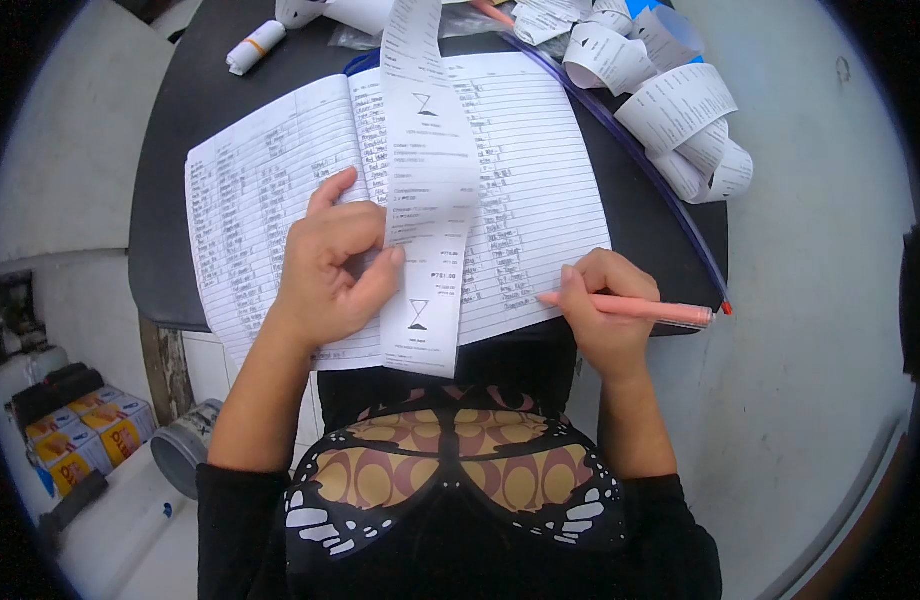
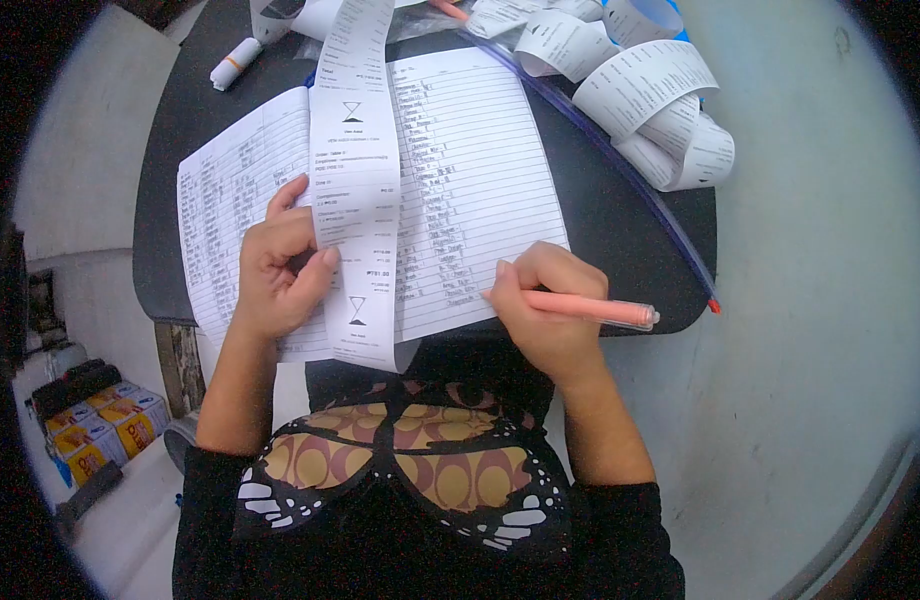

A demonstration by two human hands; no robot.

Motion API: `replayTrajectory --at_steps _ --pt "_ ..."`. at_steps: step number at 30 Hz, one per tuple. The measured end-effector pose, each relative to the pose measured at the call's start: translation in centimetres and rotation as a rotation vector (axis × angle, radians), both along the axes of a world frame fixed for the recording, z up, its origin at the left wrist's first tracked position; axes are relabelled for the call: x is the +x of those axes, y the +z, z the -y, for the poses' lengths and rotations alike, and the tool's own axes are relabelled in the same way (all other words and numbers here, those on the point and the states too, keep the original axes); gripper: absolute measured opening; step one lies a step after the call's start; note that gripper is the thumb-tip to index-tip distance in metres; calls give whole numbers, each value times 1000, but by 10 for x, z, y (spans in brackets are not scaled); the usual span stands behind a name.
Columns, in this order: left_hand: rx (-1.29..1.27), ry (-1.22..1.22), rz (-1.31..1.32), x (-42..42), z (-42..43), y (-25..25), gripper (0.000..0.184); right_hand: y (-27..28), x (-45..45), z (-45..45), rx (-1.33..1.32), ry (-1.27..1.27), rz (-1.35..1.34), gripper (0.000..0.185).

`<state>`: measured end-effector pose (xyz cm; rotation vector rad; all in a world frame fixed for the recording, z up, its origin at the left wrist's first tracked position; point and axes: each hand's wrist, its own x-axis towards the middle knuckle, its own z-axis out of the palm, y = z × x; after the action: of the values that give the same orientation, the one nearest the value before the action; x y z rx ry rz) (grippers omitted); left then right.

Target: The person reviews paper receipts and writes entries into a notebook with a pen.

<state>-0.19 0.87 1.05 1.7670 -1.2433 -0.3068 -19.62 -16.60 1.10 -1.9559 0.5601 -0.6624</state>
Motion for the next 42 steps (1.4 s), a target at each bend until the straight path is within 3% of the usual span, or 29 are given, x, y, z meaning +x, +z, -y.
replayTrajectory --at_steps 8,11,13,14,17,21,26,33,42 --pt "-2 -7 -21 0 -1 -1 8 -2 -2 3 -79 34 -12 29" --pt "0 -21 -3 6 -4 -9 11 -3 -4 6 73 -16 33 25" --pt "-82 28 -71 2 -2 -9 14 2 -2 3 323 -63 51 17" --pt "-38 -18 -75 6 -3 -6 17 0 3 3 314 18 192 17" --pt "-73 2 -205 5 -4 -4 17 11 19 -8 340 62 221 20" --pt "-120 -8 -288 8 -5 -9 19 24 40 -25 423 173 77 15" --pt "-172 6 -371 10 -6 -13 20 23 59 -41 441 237 43 24" --pt "-259 36 -594 9 -6 -11 30 24 67 -41 353 179 19 21" --pt "-294 -17 -643 10 -10 -13 36 22 74 -37 323 177 87 19"
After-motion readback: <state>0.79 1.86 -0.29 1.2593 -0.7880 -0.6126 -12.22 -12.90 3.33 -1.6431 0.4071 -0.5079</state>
